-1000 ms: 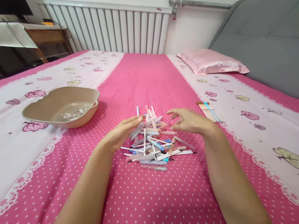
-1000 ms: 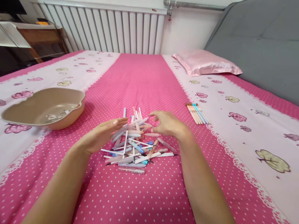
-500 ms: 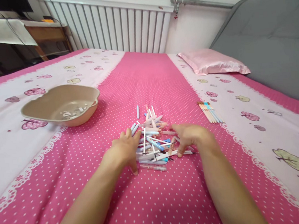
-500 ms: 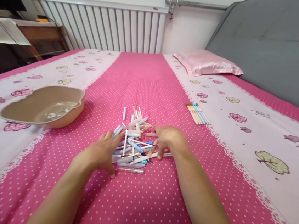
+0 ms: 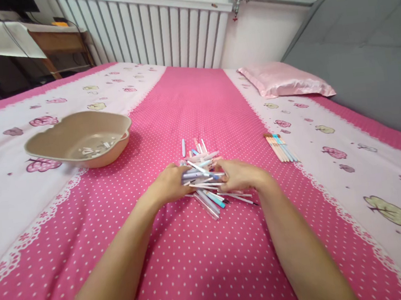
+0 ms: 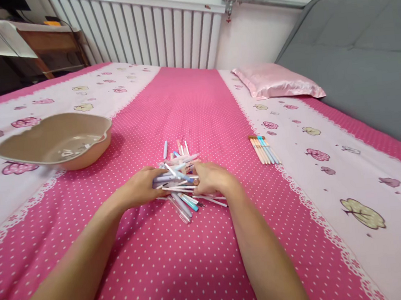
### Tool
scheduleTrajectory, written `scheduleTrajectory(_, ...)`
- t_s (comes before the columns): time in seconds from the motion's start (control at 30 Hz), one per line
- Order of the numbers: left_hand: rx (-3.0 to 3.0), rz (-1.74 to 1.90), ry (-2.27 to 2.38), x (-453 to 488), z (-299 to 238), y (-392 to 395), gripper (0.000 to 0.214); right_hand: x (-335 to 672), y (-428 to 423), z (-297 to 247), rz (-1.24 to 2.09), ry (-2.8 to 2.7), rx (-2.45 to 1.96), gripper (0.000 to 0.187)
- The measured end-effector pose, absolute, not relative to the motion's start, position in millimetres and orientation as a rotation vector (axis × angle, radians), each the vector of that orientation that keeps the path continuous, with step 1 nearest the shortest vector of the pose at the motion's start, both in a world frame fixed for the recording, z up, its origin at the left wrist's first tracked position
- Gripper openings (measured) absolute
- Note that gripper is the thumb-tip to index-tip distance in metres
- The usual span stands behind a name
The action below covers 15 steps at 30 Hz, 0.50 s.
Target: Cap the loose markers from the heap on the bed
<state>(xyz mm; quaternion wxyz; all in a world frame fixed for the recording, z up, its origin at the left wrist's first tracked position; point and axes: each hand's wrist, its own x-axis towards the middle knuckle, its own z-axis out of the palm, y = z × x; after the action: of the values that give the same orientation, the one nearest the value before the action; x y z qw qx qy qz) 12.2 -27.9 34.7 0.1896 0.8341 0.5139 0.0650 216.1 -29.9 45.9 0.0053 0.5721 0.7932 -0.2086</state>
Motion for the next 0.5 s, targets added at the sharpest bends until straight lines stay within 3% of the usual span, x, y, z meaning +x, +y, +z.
scheduleTrajectory(0.17, 1.956, 0.480, 1.206, 16, 41, -29, 0.040, 232, -26, 54, -0.772, 2.592, 1.990, 0.033)
scheduleTrajectory(0.5, 1.660, 0.587, 1.275, 7, 55, -33, 0.069, 239, -32, 65, -0.843, 2.583, 2.024, 0.042)
